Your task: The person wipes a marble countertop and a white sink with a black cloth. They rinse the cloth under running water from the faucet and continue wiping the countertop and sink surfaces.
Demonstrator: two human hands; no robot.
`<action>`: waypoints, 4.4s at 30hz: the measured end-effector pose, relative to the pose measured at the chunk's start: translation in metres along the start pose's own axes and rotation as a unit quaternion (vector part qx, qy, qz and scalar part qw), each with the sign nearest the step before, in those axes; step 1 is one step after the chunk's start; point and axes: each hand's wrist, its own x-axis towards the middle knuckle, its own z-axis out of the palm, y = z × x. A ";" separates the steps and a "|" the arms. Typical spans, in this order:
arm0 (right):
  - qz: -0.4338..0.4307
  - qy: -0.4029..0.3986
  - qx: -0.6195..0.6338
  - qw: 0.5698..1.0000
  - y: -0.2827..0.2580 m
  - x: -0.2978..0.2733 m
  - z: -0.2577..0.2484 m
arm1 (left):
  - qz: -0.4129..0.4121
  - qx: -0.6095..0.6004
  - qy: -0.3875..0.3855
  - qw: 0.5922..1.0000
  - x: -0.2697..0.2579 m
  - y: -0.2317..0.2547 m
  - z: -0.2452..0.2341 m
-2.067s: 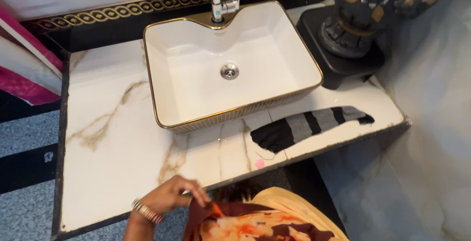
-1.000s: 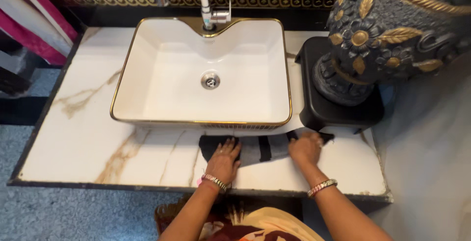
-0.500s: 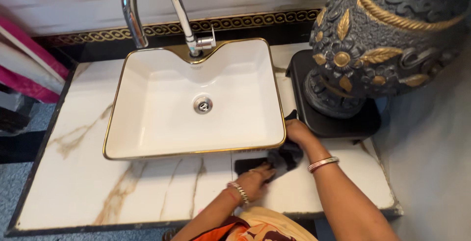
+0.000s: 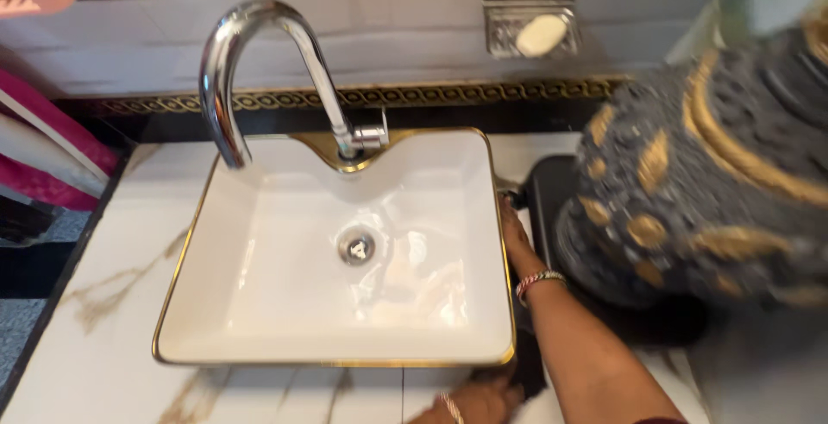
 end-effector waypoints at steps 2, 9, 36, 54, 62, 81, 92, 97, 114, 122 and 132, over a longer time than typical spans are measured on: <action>-0.035 0.027 -0.061 0.997 0.000 0.024 -0.001 | 0.006 0.018 0.015 1.000 0.002 -0.013 -0.003; -0.166 0.086 -0.448 0.874 -0.029 0.133 -0.011 | 0.017 0.050 0.037 0.998 0.004 -0.058 -0.022; -0.099 -0.071 -0.899 0.420 0.022 -0.103 0.006 | -0.185 -0.087 -0.053 0.977 -0.079 -0.073 -0.013; -0.174 0.016 -0.669 0.722 0.149 -0.280 -0.010 | -0.220 0.101 0.182 0.953 -0.124 0.000 -0.030; -0.137 0.107 -0.730 0.661 0.169 -0.310 -0.108 | -0.062 0.155 0.228 0.959 -0.072 0.060 0.021; -0.100 0.280 -0.563 0.771 0.155 -0.243 -0.093 | -0.176 0.080 0.179 0.965 -0.006 0.054 0.006; -0.001 0.287 -0.569 0.771 0.180 -0.284 -0.159 | 0.142 0.160 0.188 0.959 0.019 0.100 0.046; 0.005 0.283 -0.547 0.787 0.184 -0.286 -0.172 | 0.126 0.245 0.216 0.937 0.016 0.099 0.044; 0.101 0.259 -0.629 0.726 0.179 -0.373 -0.053 | 0.014 0.059 0.202 0.978 -0.093 -0.026 0.006; 0.094 0.134 -0.597 0.786 0.122 -0.390 0.177 | -0.109 0.049 0.284 0.951 -0.268 -0.162 -0.054; 0.105 0.338 -0.463 0.813 0.178 -0.409 0.170 | -0.058 0.033 0.150 0.986 -0.255 -0.145 -0.039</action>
